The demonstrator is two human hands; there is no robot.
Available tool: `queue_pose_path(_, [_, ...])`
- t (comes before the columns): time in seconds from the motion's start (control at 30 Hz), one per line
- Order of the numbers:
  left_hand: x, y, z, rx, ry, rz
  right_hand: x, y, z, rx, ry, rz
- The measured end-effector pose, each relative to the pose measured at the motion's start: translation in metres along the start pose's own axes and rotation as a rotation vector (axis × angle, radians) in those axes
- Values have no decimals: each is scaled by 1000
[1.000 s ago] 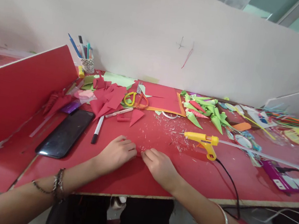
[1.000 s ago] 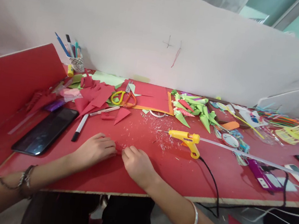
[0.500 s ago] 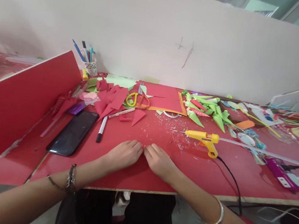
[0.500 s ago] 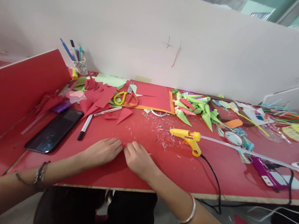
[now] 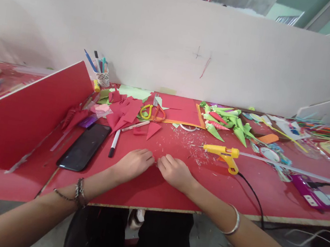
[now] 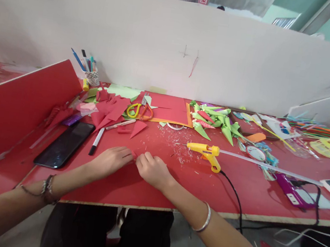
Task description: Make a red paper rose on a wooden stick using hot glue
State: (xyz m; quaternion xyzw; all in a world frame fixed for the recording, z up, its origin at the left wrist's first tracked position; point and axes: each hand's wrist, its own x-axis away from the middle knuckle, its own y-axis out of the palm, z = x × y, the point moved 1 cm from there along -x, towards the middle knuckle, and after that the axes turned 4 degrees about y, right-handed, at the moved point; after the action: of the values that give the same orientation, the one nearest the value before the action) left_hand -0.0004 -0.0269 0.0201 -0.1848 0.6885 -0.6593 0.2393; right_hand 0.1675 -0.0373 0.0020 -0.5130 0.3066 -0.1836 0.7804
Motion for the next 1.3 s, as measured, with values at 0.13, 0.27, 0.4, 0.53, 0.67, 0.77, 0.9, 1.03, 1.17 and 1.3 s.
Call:
queue_pose_path(0.13, [5,-3,-15,360,-267,91,-1,-11,8,3,-71,142])
queue_pose_path(0.27, [12,-5,-30,969,-502,-71,0,-19,14,-15,-158,242])
queue_pose_path(0.4, [13,-8,-25,1647,-493,-333,-1,-27,15,-11,-254,265])
queue_pose_path(0.53, [10,-11,-13,1737,-439,-294,-2,-33,14,36,-254,272])
queue_pose_path(0.67, [10,-13,-8,1508,-313,-245,0,-30,10,-45,-170,198])
queue_pose_path(0.77, [12,-13,-7,1340,-274,-230,-2,-28,7,-201,-33,64])
queue_pose_path(0.9, [15,-10,-4,1164,-217,-194,-8,-33,7,-437,119,-195])
queue_pose_path(1.03, [16,-13,0,1007,-128,-204,-12,-40,15,-750,181,-394])
queue_pose_path(1.17, [12,-14,1,859,-44,-229,-16,-31,25,-1078,153,-602])
queue_pose_path(1.3, [9,-12,0,736,-81,-230,-19,-20,26,-1199,127,-798])
